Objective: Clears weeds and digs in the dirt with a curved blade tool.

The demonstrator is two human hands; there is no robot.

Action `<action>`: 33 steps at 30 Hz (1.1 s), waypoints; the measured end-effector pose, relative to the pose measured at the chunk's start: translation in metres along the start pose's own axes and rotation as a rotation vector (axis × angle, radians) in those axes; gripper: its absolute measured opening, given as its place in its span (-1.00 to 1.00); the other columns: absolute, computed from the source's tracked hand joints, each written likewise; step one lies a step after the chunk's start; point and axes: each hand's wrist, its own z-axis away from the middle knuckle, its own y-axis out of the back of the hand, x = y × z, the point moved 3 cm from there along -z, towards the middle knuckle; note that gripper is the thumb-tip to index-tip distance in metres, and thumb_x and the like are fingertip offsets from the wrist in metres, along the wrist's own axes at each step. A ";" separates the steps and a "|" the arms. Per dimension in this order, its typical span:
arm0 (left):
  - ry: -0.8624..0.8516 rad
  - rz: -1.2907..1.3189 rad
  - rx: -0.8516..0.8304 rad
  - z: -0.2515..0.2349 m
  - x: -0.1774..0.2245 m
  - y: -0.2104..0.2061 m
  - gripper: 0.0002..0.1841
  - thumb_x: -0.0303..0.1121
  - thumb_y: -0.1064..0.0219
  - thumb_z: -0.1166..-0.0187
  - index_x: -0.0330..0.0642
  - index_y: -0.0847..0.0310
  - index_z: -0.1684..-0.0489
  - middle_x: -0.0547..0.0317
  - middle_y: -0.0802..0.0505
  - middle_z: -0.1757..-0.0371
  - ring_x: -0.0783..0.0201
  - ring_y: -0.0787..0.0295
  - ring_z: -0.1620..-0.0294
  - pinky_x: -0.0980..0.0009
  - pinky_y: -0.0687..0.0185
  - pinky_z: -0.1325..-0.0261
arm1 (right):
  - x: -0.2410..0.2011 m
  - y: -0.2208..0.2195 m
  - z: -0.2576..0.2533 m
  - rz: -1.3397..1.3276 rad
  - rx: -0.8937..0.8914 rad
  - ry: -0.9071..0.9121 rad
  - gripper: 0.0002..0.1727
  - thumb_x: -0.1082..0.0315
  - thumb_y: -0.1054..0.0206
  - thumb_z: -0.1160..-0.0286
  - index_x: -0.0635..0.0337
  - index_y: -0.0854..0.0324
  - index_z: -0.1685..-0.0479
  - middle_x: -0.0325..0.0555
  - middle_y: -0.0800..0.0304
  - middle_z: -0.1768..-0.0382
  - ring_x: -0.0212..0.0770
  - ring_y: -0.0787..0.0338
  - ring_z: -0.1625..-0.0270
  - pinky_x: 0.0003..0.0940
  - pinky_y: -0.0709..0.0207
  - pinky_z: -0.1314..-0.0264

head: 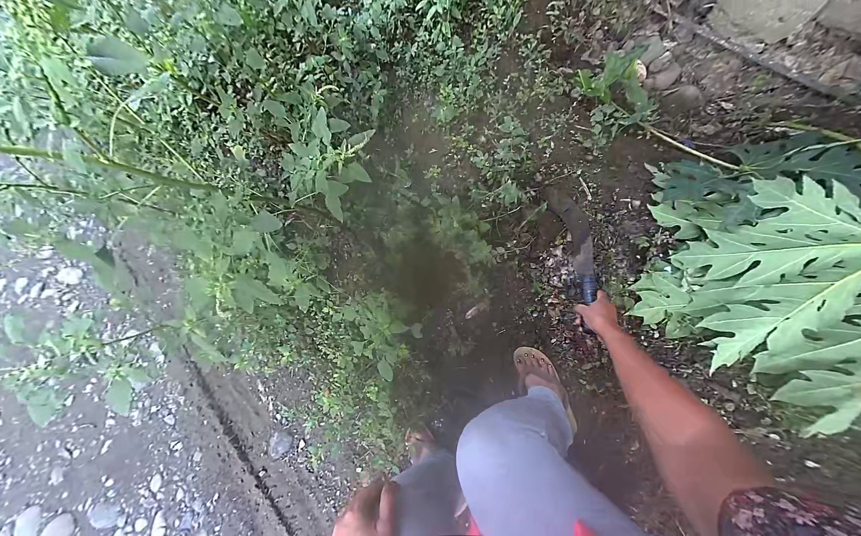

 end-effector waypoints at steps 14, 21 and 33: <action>0.014 -0.036 -0.012 -0.003 0.008 0.004 -0.58 -0.11 -0.07 -0.77 -0.07 -0.90 -0.04 -0.12 -0.96 -0.02 -0.22 -0.88 -0.16 -0.37 -0.61 -0.21 | 0.005 -0.066 0.000 -0.227 -0.211 0.029 -0.19 0.41 -0.39 -0.55 0.20 -0.06 -0.79 0.18 -0.72 0.02 -0.06 -0.81 0.32 -0.10 -0.75 0.23; -0.023 -0.018 0.001 -0.001 0.002 0.000 -0.59 -0.14 -0.10 -0.74 -0.12 -0.90 -0.02 -0.13 -0.95 -0.02 -0.24 -0.88 -0.15 -0.38 -0.61 -0.23 | -0.023 -0.015 -0.002 -0.505 0.070 0.053 -0.32 0.42 -0.38 -0.62 0.32 -0.19 -0.70 0.23 -0.72 0.05 -0.02 -0.81 0.27 -0.07 -0.75 0.14; -0.030 -0.032 -0.012 -0.004 0.009 0.003 -0.59 -0.13 -0.09 -0.75 -0.12 -0.90 -0.02 -0.13 -0.95 0.00 -0.24 -0.89 -0.12 -0.37 -0.62 -0.20 | -0.068 -0.063 -0.037 0.084 -0.157 0.144 -0.13 0.39 -0.54 -0.41 0.26 -0.16 -0.74 0.42 -0.75 -0.05 0.25 -0.87 0.20 0.21 -0.75 0.06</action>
